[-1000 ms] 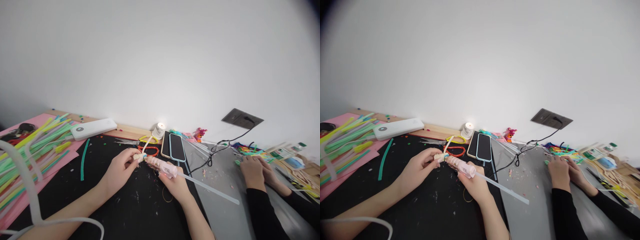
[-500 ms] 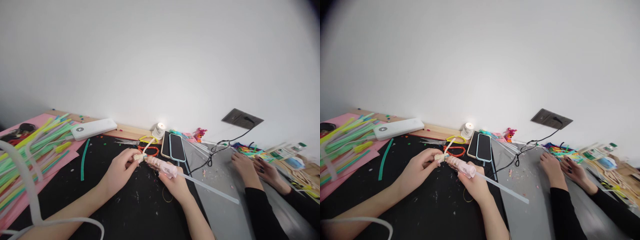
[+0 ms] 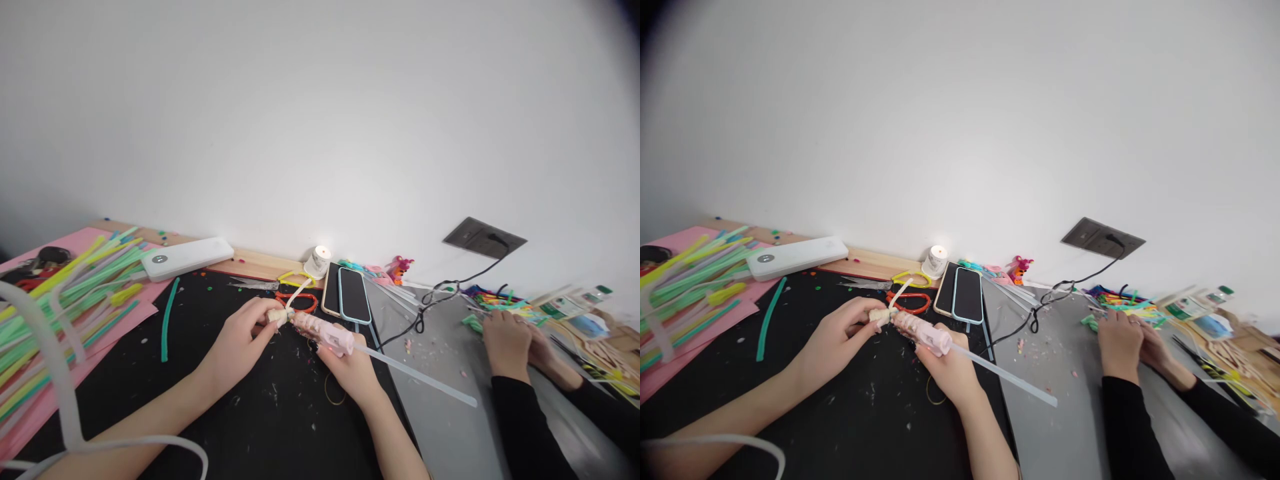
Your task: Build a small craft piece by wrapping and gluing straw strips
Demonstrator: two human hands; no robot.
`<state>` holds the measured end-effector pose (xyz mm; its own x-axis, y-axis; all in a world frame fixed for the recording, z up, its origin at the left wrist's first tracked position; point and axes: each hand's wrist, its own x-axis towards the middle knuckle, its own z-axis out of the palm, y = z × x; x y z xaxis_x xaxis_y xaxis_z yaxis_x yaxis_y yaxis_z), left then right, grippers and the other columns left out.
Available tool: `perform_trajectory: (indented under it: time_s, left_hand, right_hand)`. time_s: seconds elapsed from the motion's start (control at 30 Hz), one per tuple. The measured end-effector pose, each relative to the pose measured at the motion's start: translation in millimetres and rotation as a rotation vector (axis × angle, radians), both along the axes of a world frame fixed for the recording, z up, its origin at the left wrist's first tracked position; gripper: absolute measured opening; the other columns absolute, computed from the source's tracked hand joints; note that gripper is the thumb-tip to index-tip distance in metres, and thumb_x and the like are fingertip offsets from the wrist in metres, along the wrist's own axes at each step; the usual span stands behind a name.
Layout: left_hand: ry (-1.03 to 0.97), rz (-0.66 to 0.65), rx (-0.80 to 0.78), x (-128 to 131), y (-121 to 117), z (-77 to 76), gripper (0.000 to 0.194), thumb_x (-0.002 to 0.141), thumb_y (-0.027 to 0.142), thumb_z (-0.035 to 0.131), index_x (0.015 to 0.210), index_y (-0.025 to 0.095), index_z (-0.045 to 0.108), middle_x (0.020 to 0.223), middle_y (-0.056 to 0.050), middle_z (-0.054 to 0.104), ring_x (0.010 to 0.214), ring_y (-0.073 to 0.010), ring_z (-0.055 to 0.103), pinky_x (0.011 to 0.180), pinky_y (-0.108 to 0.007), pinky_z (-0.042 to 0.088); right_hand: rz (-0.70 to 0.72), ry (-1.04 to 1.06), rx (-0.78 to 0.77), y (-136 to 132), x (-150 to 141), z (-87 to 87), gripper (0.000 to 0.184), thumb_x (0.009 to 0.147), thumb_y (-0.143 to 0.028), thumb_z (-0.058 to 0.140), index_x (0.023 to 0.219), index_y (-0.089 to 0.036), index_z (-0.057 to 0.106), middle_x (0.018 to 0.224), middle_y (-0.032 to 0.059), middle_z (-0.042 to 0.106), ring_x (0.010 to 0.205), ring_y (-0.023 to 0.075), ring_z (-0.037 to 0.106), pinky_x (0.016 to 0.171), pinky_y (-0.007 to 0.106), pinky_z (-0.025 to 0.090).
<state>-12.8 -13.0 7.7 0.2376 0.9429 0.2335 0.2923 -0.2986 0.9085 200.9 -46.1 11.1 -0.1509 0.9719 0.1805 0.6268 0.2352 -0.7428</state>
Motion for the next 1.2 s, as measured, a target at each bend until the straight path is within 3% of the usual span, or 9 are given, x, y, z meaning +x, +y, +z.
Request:
perform_trajectory:
  time_s: [0.67,1.2]
  left_hand:
    - [0.024,-0.016,0.005,0.6,-1.0,2.5,0.015,0.086,0.024,0.049,0.096,0.022,0.059,0.094,-0.002,0.056,0.082,-0.0161,0.057,0.067,-0.025,0.050]
    - [0.006,-0.001,0.012,0.4,-1.6,1.6,0.017,0.085,0.026,0.047,0.097,0.023,0.059,0.095,-0.003,0.059,0.083,-0.0182,0.060,0.067,-0.028,0.052]
  right_hand:
    - [-0.010,-0.014,0.007,0.1,1.4,-0.6,0.009,0.077,-0.023,0.056,0.081,-0.016,0.062,0.061,-0.0032,0.048,0.051,0.0107,0.039,0.049,0.023,0.032]
    - [-0.014,-0.077,0.057,0.2,1.9,0.8,0.005,0.079,-0.023,0.056,0.078,-0.020,0.060,0.067,-0.0008,0.058,0.056,0.0133,0.049,0.053,0.024,0.041]
